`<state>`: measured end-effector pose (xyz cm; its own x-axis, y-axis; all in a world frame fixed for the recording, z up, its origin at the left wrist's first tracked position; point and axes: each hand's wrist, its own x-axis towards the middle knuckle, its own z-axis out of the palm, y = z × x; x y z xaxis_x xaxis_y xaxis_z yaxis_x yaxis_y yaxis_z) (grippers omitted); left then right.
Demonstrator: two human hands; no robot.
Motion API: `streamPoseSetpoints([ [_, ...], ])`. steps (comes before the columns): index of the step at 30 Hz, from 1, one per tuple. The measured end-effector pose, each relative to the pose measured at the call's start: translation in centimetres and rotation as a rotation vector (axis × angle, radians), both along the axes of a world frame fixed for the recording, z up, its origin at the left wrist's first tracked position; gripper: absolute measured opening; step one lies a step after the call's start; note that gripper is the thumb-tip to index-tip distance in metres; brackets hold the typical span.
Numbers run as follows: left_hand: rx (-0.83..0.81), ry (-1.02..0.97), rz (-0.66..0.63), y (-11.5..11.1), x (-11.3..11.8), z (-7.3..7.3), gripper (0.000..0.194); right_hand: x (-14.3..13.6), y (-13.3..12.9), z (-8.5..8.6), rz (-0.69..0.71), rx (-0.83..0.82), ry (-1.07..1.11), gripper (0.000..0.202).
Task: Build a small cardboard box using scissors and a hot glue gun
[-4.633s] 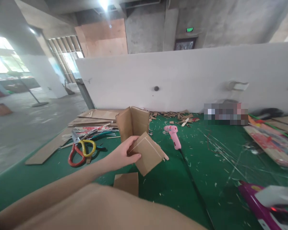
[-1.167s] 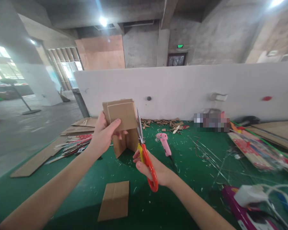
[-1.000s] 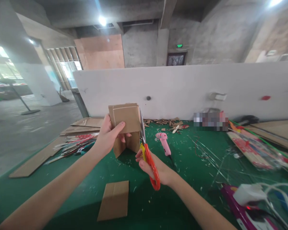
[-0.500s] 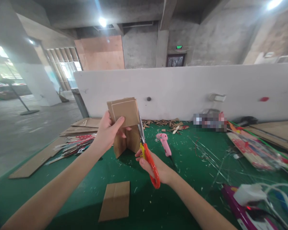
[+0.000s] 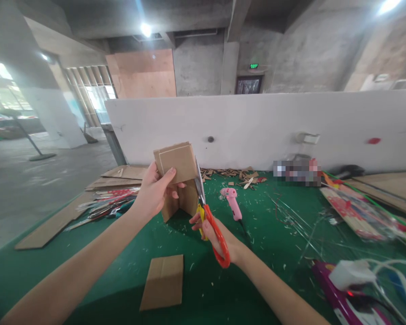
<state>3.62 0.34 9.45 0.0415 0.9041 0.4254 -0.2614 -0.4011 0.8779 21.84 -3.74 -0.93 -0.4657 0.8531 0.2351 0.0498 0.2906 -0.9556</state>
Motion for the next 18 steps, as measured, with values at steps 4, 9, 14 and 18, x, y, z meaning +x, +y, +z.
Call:
streamPoseSetpoints([
  [4, 0.005, -0.018, -0.016, 0.1, 0.0, -0.2, 0.039, -0.3, -0.1, 0.0, -0.056, 0.009, 0.019, 0.054],
  [9, 0.028, -0.009, -0.014, 0.1, -0.1, -0.3, 0.040, -1.0, -0.2, -0.5, -0.115, 0.049, 0.086, 0.049],
  [14, 0.044, 0.002, -0.021, -0.1, -0.1, -0.3, 0.037, -1.1, -0.2, -0.5, -0.162, 0.044, 0.087, 0.046],
  [18, 0.055, -0.005, -0.018, -0.2, 0.1, -0.5, 0.035, -1.0, -0.3, -0.6, -0.178, 0.056, 0.049, 0.044],
])
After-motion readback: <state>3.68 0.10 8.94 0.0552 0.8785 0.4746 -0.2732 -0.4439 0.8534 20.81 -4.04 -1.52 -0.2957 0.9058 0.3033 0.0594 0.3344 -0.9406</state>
